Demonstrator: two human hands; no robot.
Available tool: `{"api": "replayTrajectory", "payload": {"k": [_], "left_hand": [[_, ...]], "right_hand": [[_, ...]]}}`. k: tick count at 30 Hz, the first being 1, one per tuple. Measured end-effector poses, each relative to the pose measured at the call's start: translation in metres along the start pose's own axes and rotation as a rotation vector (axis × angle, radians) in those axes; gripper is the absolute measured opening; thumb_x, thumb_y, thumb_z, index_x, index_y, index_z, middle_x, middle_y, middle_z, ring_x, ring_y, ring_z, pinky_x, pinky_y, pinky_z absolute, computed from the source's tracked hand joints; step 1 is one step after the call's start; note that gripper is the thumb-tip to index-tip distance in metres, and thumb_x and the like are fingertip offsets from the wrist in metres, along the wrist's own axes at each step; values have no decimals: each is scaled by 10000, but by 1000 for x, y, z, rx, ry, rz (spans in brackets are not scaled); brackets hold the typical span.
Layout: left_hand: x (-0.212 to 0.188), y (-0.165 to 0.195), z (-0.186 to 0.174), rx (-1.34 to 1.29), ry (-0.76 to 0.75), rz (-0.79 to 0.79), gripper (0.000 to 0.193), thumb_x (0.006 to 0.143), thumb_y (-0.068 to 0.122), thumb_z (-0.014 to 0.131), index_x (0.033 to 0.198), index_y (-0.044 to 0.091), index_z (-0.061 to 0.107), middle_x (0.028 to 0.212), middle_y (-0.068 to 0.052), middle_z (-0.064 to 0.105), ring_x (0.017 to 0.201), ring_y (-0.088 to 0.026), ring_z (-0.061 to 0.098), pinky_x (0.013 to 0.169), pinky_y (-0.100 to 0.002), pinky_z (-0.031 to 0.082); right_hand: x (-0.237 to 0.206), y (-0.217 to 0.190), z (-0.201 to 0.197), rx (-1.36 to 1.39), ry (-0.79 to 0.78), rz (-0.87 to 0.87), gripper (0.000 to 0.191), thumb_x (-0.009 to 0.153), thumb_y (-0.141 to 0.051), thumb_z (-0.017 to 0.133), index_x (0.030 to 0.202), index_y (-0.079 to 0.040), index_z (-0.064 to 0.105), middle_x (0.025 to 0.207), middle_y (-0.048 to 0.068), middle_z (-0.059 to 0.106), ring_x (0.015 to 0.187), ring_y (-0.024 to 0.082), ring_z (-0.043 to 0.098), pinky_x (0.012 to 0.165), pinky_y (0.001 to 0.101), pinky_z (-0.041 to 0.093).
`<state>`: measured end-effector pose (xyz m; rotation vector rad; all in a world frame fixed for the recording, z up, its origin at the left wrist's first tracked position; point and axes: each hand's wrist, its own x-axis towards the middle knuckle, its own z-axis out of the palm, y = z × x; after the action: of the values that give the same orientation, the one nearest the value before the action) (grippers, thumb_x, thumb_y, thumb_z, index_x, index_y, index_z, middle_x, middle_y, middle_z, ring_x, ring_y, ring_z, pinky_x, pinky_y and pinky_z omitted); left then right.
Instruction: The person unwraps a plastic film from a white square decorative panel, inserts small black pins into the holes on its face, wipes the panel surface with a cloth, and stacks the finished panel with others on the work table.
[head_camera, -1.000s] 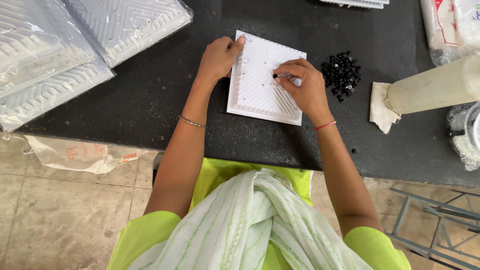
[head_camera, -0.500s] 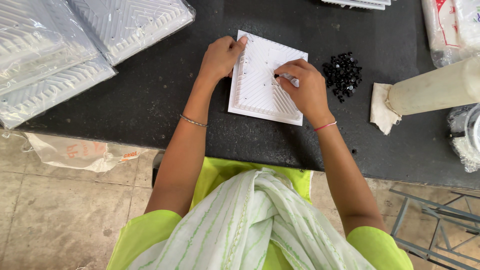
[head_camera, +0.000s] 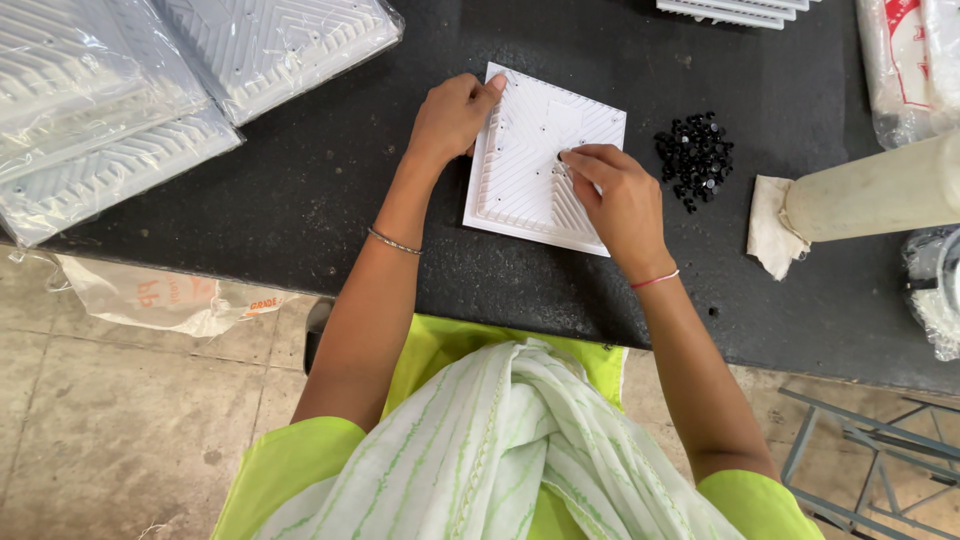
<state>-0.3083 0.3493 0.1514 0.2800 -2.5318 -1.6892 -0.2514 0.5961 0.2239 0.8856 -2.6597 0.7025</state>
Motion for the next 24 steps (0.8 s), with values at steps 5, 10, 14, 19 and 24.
{"api": "replayTrajectory", "payload": {"k": [5,10,14,19,24], "left_hand": [[7,-1,6,62,1,-13,587,977,595,567,784,46,637,625,-81,660,480,-185,640,497,-335,510],[20,-4,13,188,9,-20,659,955,682,513,778,61,647,665,-92,690,551,-226,694,585,-373,536],[25,-5,17,255,23,-9,684,954,703,501,763,66,658,686,-112,708,607,-260,707,625,-396,532],[15,1,15,274,7,-30,655,956,677,502,803,65,675,707,-110,713,613,-262,721,635,-393,544],[-7,11,8,155,3,-34,564,966,586,555,843,47,664,719,-122,713,587,-253,711,613,-404,556]], "right_hand": [[2,7,-1,-85,12,-71,259,907,-45,733,1139,-137,802,1294,33,708,1107,263,656,877,368,555],[12,23,0,-190,-3,-134,282,833,-39,751,1075,-165,825,1448,81,626,1391,353,495,1156,508,376],[15,31,-2,-207,-47,-124,300,835,-28,731,1051,-210,830,1496,113,589,1464,371,414,1223,548,262],[22,36,1,-231,-88,-106,260,836,-38,719,985,-220,828,1519,117,567,1493,368,397,1244,553,245],[11,54,-12,9,-270,-47,287,878,-138,727,1136,-231,810,1566,165,446,1452,412,343,1184,545,237]]}}
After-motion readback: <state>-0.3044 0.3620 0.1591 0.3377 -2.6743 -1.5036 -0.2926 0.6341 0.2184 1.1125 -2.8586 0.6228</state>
